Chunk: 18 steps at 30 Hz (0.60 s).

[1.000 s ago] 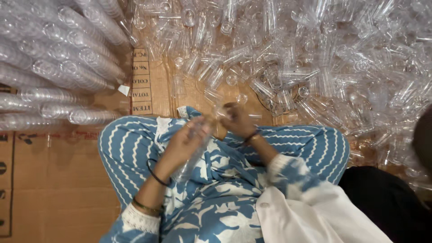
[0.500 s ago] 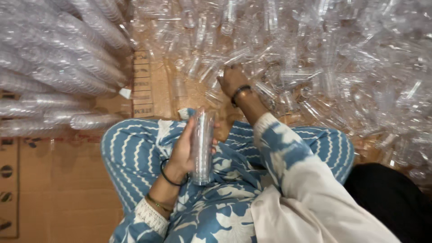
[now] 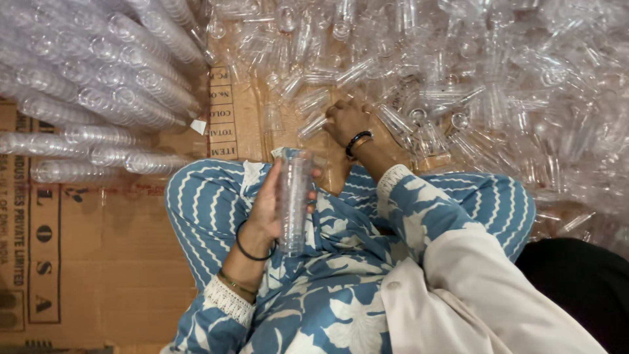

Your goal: The person sits on the floor and nests clear plastic cups one at a time into a tall stack, repeatedly picking loose cups from a pile and pressing them into the stack in hand. The person then places the finished stacks onto a large pile of completed stacks on the cardboard-covered floor.

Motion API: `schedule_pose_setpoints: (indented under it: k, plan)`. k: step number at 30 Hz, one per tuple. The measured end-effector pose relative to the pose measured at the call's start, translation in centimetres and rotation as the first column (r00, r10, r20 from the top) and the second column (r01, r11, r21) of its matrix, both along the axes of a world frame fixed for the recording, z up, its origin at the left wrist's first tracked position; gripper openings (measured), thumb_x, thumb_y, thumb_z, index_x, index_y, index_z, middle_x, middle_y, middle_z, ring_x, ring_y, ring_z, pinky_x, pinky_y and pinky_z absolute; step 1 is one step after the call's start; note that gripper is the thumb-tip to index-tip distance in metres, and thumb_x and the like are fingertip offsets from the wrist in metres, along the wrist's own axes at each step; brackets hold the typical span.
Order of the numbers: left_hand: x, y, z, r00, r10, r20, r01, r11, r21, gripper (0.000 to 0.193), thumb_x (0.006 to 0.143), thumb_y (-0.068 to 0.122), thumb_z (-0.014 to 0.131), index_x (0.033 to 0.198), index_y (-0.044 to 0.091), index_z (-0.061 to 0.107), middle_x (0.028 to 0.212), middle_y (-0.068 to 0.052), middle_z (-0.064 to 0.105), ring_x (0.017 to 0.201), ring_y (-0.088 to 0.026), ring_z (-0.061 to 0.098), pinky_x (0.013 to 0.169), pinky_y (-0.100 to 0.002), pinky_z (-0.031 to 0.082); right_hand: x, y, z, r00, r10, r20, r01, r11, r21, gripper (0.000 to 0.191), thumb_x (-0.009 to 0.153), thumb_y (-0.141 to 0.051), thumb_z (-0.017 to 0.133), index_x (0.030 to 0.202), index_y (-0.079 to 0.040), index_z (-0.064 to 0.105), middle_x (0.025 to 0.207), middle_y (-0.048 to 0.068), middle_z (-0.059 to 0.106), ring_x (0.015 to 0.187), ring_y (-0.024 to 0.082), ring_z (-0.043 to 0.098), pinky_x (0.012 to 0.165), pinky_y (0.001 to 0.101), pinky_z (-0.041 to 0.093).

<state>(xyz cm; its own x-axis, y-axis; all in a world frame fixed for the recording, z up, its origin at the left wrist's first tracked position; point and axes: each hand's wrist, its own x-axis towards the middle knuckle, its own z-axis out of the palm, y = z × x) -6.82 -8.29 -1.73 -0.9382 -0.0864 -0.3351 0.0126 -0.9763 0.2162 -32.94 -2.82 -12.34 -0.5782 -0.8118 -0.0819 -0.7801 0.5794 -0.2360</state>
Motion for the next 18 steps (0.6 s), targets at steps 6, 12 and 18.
schedule_pose_setpoints:
  k: [6,12,18]
  plan:
    - [2.2,0.1,1.9,0.987,-0.004,0.161,0.055,0.948,-0.313,0.057,0.104,0.049,0.044,0.152,0.018,0.041,0.117,-0.012,0.067,0.079,-0.021,0.070,0.063,-0.035,0.061,-1.6,-0.4,0.5,0.930,0.122,0.346,-0.004,0.946,-0.323,0.018,0.091,-0.030,0.076,0.100,-0.014,0.076,0.100,0.007,0.074,0.096,0.027,0.071,0.088,0.0435,0.055]
    - [2.6,1.7,2.2,0.946,0.044,0.321,0.213,0.663,-0.718,0.060,0.106,0.038,0.054,0.161,0.018,0.041,0.107,-0.006,0.069,0.077,-0.014,0.067,0.064,-0.028,0.058,-2.7,7.2,4.8,0.814,0.131,0.566,0.195,0.856,-0.478,0.018,0.094,-0.020,0.071,0.103,-0.005,0.070,0.099,0.013,0.076,0.093,0.024,0.075,0.082,0.0344,0.059]
    - [0.0,1.8,2.0,0.937,0.046,0.346,0.200,0.743,-0.638,0.062,0.101,0.042,0.051,0.159,0.025,0.035,0.104,-0.008,0.068,0.070,-0.017,0.067,0.055,-0.030,0.058,-0.1,7.4,3.9,0.987,0.012,0.163,0.056,0.913,-0.405,0.029,0.095,-0.024,0.071,0.116,-0.003,0.069,0.115,0.020,0.070,0.101,0.038,0.069,0.086,0.0457,0.056]
